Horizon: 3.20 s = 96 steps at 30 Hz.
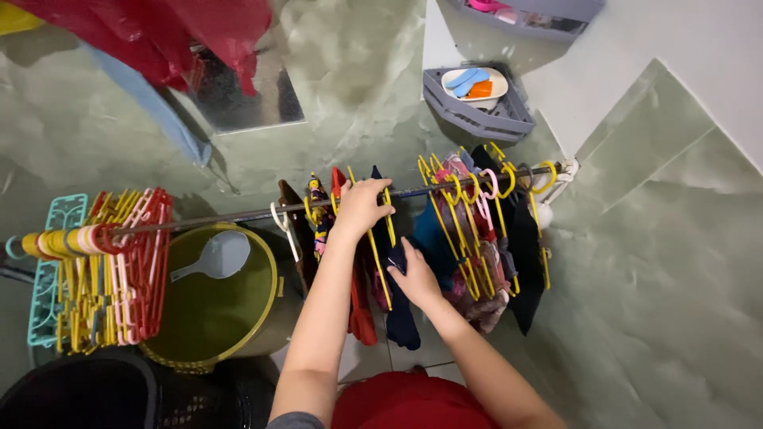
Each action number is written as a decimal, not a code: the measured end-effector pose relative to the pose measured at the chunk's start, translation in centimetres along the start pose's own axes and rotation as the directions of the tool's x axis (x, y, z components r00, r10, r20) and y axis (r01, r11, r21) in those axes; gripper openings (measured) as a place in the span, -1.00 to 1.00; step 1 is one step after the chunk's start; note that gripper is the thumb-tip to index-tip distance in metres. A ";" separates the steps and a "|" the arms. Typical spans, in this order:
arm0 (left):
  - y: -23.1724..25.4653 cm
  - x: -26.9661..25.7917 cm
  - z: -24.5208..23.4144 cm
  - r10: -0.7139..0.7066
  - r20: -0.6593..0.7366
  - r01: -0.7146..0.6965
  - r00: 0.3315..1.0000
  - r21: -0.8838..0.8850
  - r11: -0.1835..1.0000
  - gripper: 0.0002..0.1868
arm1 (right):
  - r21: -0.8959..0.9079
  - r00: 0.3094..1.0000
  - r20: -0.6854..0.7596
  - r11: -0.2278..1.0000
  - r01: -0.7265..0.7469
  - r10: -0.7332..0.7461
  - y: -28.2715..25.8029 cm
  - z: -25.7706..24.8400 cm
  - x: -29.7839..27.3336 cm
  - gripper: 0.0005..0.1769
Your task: Hanging wet clothes from a laundry basket onto hangers and a drying rack.
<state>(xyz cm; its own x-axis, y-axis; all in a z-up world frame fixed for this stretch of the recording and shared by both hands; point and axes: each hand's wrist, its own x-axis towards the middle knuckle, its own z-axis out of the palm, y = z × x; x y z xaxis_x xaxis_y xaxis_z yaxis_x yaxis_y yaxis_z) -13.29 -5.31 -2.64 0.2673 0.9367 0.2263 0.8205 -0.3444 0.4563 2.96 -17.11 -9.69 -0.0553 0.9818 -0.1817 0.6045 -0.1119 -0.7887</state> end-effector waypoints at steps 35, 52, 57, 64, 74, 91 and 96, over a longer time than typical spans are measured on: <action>3.4 1.4 -0.5 0.000 -0.062 0.010 0.998 0.154 0.988 -0.10 | -0.238 0.914 -0.337 0.960 0.151 -0.227 4.8 -1.5 -0.5 -0.06; 0.2 2.2 1.3 0.136 -0.020 -0.137 0.990 -0.205 0.969 -0.44 | -0.380 0.870 -0.171 0.846 0.374 -0.462 2.7 2.8 0.8 -0.15; 4.5 3.4 0.7 0.113 0.079 -0.091 0.990 -0.245 0.965 -0.46 | -0.182 0.970 -0.093 0.962 0.205 -0.224 5.5 2.3 1.6 -0.10; 3.5 3.1 2.5 0.133 0.020 -0.124 0.991 -0.259 0.958 -0.43 | -0.241 0.988 -0.078 0.964 0.112 -0.135 4.7 0.9 0.6 -0.07; -3.8 -1.6 -5.7 -0.216 0.145 0.196 0.966 0.143 0.970 -0.11 | -0.594 0.924 -0.169 0.784 0.182 -0.343 -0.2 0.3 -1.4 -0.07; -6.7 -2.4 -3.7 -0.186 0.116 0.163 0.976 0.180 0.970 -0.26 | 0.043 0.937 0.313 0.988 0.146 -0.152 -0.9 7.3 -1.7 0.04; -1.5 -0.5 -2.9 -0.076 0.137 0.064 0.988 0.095 0.993 -0.28 | 0.052 0.973 0.143 0.983 0.173 -0.179 3.5 9.0 0.2 0.00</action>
<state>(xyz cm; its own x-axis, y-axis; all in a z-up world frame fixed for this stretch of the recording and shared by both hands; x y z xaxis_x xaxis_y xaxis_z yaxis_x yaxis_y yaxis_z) -16.18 -5.45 -0.95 0.2706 0.9601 0.0706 0.8800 -0.2764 0.3862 -2.09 -18.67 -17.77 -0.2755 0.9539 -0.1193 0.5433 0.0521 -0.8379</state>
